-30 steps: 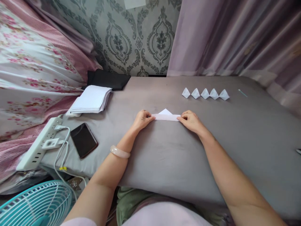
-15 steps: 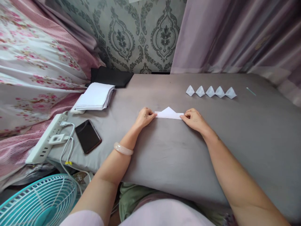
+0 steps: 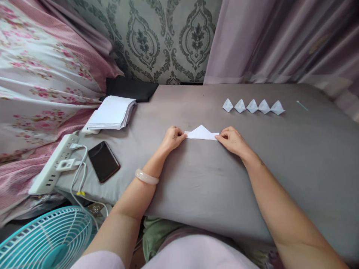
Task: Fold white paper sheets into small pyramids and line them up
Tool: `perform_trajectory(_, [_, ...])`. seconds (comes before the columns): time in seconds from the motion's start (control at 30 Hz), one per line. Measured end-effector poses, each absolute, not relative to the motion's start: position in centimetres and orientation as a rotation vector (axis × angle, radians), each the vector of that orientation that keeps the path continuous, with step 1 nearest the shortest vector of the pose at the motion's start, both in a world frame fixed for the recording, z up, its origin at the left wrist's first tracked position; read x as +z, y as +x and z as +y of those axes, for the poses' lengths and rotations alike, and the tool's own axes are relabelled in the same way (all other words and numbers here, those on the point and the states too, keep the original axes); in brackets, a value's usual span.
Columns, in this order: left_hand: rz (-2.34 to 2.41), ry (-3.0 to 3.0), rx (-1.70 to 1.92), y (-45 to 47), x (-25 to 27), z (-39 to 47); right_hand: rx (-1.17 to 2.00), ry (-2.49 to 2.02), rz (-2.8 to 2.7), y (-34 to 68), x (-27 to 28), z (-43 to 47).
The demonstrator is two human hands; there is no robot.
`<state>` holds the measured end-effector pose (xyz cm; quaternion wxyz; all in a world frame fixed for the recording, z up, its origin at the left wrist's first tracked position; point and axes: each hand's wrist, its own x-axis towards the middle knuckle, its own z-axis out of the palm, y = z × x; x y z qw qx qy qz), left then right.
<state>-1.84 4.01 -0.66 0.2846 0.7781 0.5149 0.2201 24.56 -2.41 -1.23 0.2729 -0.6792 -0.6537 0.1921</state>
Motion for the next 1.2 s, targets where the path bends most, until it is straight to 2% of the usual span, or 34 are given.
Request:
perform_trajectory(0.8, [1.373,2.314,0.623,-1.5,-1.6,3.3,0.45,-1.843,-1.748,24.4,-1.1,-3.1])
perform_trajectory(1.0, [1.359,2.541,0.442,-0.3,-0.4,2.1,0.459,-1.786,-1.743,24.7,-1.4,-3.2])
perform_trajectory(1.2, [1.129,2.833,0.303,0.1,0.3,1.3,0.418,-1.791,-1.75,25.0,-1.6,-3.1])
